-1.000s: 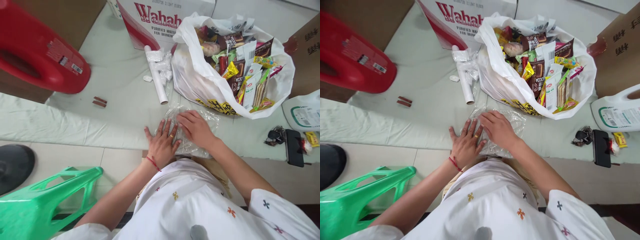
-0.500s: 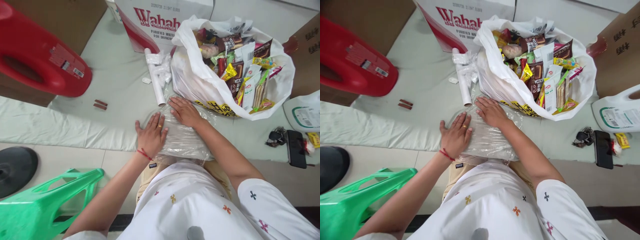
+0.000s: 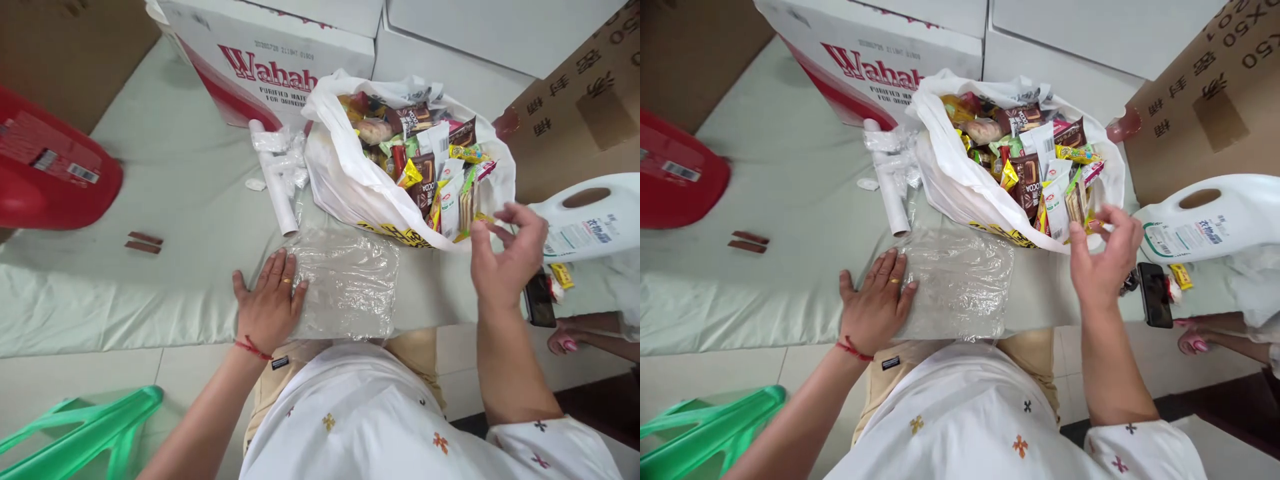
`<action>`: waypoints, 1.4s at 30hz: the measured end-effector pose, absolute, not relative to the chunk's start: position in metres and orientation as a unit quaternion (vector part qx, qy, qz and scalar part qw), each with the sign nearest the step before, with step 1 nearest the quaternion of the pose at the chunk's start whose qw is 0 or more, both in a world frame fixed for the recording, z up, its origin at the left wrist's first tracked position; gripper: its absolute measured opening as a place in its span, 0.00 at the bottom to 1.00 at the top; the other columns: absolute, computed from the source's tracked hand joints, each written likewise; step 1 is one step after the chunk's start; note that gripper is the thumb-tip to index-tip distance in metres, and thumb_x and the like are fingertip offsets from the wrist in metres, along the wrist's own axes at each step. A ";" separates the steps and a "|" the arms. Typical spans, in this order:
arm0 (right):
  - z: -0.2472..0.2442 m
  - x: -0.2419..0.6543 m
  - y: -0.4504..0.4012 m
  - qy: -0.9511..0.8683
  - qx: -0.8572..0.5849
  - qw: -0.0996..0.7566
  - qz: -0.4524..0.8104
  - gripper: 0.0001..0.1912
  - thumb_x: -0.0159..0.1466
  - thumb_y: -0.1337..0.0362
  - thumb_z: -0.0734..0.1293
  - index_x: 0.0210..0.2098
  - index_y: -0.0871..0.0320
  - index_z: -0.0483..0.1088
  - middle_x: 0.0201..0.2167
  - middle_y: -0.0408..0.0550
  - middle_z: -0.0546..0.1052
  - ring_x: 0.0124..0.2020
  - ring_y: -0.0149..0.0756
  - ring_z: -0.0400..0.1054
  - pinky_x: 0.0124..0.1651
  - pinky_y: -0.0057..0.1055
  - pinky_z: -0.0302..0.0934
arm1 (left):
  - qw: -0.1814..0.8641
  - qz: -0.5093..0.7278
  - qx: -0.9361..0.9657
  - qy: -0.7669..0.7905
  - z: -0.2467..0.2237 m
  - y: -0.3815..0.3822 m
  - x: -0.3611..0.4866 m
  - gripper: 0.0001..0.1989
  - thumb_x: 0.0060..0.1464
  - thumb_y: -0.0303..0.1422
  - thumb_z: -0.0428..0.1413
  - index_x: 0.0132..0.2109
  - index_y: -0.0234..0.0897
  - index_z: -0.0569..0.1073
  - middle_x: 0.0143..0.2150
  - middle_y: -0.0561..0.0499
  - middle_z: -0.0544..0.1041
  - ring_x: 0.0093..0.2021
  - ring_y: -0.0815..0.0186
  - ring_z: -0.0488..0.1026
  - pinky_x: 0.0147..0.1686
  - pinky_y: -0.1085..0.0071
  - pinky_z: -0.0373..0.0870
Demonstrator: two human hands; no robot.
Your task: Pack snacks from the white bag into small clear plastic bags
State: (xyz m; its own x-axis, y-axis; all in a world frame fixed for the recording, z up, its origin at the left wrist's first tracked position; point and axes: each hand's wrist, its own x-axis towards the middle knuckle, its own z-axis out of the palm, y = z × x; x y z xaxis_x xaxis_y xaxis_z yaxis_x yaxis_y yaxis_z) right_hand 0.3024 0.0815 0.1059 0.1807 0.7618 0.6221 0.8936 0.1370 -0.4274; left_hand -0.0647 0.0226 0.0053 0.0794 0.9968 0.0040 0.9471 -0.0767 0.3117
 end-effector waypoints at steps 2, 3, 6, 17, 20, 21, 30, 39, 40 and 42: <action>0.093 0.332 0.106 -0.651 -0.687 0.319 -0.050 0.49 0.62 0.40 0.72 0.72 0.57 0.54 0.66 0.67 0.66 0.67 0.62 0.61 0.64 0.63 0.62 | 0.112 0.111 0.727 0.668 0.004 0.023 -0.065 0.32 0.73 0.44 0.37 0.77 0.38 0.56 0.78 0.36 0.58 0.76 0.45 0.59 0.72 0.26 0.30; 0.085 0.339 0.117 -0.663 -0.695 0.278 -0.027 0.55 0.59 0.38 0.73 0.74 0.59 0.50 0.68 0.70 0.63 0.69 0.65 0.58 0.67 0.66 0.58 | 0.110 0.111 0.728 0.667 0.004 0.022 -0.065 0.32 0.73 0.44 0.37 0.77 0.38 0.56 0.78 0.36 0.58 0.76 0.45 0.59 0.72 0.26 0.30; 0.065 0.335 0.140 -0.678 -0.702 0.219 0.009 0.65 0.54 0.34 0.75 0.75 0.63 0.44 0.73 0.73 0.55 0.72 0.69 0.51 0.69 0.68 0.52 | 0.105 0.112 0.730 0.666 0.004 0.022 -0.065 0.32 0.73 0.44 0.37 0.77 0.37 0.56 0.78 0.36 0.57 0.76 0.46 0.59 0.72 0.27 0.28; 0.074 0.329 0.125 -0.613 -0.736 0.289 -0.005 0.34 0.62 0.56 0.66 0.65 0.62 0.60 0.55 0.65 0.72 0.57 0.58 0.69 0.60 0.57 0.66 | 0.105 0.126 0.727 0.667 0.003 0.022 -0.065 0.32 0.73 0.44 0.38 0.77 0.39 0.57 0.78 0.36 0.58 0.76 0.45 0.59 0.72 0.29 0.26; 0.069 0.323 0.131 -0.605 -0.737 0.293 -0.079 0.39 0.64 0.54 0.64 0.69 0.68 0.55 0.58 0.70 0.65 0.63 0.63 0.63 0.65 0.62 0.60 | 0.108 0.129 0.727 0.666 0.003 0.022 -0.065 0.32 0.73 0.44 0.39 0.77 0.38 0.58 0.77 0.36 0.59 0.76 0.45 0.59 0.72 0.29 0.26; 0.068 0.317 0.135 -0.605 -0.739 0.282 -0.092 0.41 0.65 0.53 0.64 0.71 0.69 0.53 0.59 0.72 0.64 0.65 0.65 0.60 0.67 0.64 0.57 | 0.108 0.130 0.726 0.666 0.003 0.021 -0.065 0.32 0.73 0.44 0.39 0.77 0.38 0.59 0.77 0.36 0.59 0.76 0.45 0.59 0.72 0.29 0.26; 0.065 0.305 0.161 -0.589 -0.760 0.258 -0.093 0.56 0.54 0.42 0.74 0.72 0.62 0.52 0.60 0.69 0.64 0.63 0.67 0.60 0.64 0.68 0.56 | 0.097 0.141 0.728 0.663 0.002 0.019 -0.066 0.31 0.74 0.43 0.38 0.76 0.36 0.60 0.77 0.36 0.60 0.76 0.46 0.59 0.73 0.31 0.26; 0.065 0.311 0.135 -0.581 -0.760 0.274 -0.096 0.49 0.60 0.45 0.70 0.72 0.62 0.51 0.61 0.71 0.66 0.63 0.66 0.61 0.63 0.67 0.58 | 0.105 0.142 0.725 0.666 0.002 0.020 -0.066 0.31 0.73 0.44 0.40 0.76 0.38 0.60 0.77 0.37 0.60 0.76 0.45 0.59 0.73 0.30 0.25; 0.064 0.306 0.135 -0.580 -0.761 0.268 -0.109 0.50 0.58 0.45 0.72 0.71 0.63 0.53 0.60 0.71 0.65 0.63 0.68 0.60 0.63 0.68 0.57 | 0.105 0.141 0.726 0.665 0.002 0.020 -0.066 0.31 0.73 0.44 0.39 0.76 0.38 0.60 0.77 0.37 0.60 0.76 0.46 0.59 0.73 0.30 0.26; 0.062 0.298 0.136 -0.580 -0.765 0.255 -0.119 0.51 0.55 0.46 0.74 0.69 0.64 0.56 0.59 0.70 0.65 0.62 0.69 0.59 0.64 0.69 0.55 | 0.103 0.143 0.726 0.665 0.002 0.020 -0.066 0.31 0.73 0.44 0.39 0.76 0.37 0.60 0.77 0.37 0.60 0.76 0.46 0.59 0.73 0.30 0.26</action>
